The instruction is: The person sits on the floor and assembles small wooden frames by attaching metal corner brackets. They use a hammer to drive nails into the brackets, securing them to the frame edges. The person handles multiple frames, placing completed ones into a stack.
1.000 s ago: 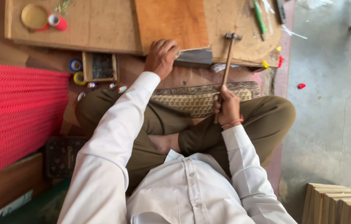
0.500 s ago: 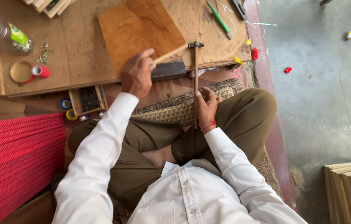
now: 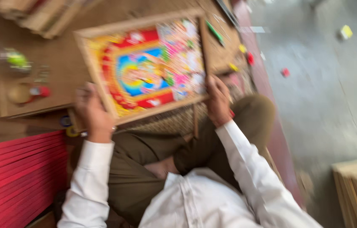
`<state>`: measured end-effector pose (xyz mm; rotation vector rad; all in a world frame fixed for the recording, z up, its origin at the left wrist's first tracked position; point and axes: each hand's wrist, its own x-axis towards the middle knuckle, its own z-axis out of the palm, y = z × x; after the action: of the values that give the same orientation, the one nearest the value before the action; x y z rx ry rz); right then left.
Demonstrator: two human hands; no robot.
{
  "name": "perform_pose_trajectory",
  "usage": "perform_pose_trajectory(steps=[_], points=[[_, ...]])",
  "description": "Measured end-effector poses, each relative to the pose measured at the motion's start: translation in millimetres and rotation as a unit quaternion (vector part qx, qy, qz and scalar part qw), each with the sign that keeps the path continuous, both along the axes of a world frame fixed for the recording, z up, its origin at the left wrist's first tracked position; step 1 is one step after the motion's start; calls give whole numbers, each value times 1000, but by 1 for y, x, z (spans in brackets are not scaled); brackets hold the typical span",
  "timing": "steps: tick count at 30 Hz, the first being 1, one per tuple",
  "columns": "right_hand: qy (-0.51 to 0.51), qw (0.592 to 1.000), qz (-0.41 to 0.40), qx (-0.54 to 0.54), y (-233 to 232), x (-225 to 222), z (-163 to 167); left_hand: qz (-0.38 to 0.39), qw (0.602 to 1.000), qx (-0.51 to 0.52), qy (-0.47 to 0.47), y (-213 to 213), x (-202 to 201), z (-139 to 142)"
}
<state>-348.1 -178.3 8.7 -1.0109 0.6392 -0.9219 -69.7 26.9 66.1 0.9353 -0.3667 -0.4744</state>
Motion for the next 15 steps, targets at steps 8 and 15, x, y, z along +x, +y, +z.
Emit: perform_pose_trajectory(steps=[8,15], points=[[-76,991,78,75,-4,34,51,-24,997,52,-56,12,-24,23],[147,984,26,-93,11,34,13,105,985,-90,-106,-32,111,98]])
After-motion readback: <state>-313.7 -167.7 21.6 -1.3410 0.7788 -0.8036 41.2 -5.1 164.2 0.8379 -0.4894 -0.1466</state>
